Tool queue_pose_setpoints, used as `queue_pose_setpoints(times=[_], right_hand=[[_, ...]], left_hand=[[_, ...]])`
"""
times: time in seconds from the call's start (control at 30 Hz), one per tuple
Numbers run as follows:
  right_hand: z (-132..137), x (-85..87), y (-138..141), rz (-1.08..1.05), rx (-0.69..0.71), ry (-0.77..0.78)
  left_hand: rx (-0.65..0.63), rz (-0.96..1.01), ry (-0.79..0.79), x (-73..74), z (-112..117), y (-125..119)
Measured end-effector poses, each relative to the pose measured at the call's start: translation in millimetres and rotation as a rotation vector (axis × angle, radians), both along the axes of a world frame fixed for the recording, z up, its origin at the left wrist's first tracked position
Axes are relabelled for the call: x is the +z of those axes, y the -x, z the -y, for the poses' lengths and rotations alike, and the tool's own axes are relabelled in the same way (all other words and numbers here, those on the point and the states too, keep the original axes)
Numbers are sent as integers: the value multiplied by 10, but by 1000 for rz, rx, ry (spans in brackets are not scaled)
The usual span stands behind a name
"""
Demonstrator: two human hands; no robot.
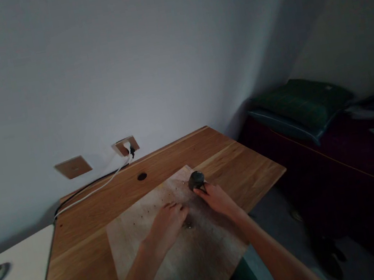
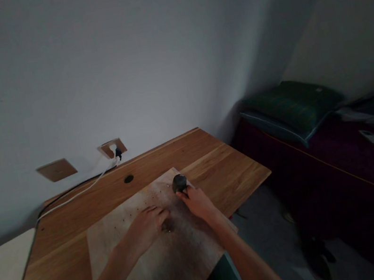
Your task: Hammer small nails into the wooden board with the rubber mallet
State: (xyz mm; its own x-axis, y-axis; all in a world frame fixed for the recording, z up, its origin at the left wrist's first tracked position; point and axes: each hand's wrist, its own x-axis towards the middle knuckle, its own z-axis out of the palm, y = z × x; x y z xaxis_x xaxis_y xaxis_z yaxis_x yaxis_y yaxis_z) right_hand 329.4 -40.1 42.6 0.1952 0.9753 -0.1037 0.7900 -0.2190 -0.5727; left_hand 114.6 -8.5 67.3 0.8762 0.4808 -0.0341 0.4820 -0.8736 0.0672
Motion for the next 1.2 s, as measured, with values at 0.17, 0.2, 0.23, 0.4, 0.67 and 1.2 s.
queue_pose_setpoints(times=[0.17, 0.2, 0.23, 0.4, 0.67, 1.2], right_hand=[[12, 33, 13, -11, -2, 0], [15, 42, 14, -14, -2, -3], [17, 51, 15, -18, -2, -6], [24, 85, 22, -33, -8, -2], [24, 91, 22, -46, -3, -3], [9, 74, 12, -57, -16, 0]], left_hand=[[-52, 10, -49, -14, 54, 16], [-53, 23, -50, -19, 53, 21], [-52, 35, -46, -25, 53, 28], [-49, 33, -22, -46, 76, 94], [-29, 62, 29, -45, 37, 126], [100, 16, 214, -14, -59, 277]])
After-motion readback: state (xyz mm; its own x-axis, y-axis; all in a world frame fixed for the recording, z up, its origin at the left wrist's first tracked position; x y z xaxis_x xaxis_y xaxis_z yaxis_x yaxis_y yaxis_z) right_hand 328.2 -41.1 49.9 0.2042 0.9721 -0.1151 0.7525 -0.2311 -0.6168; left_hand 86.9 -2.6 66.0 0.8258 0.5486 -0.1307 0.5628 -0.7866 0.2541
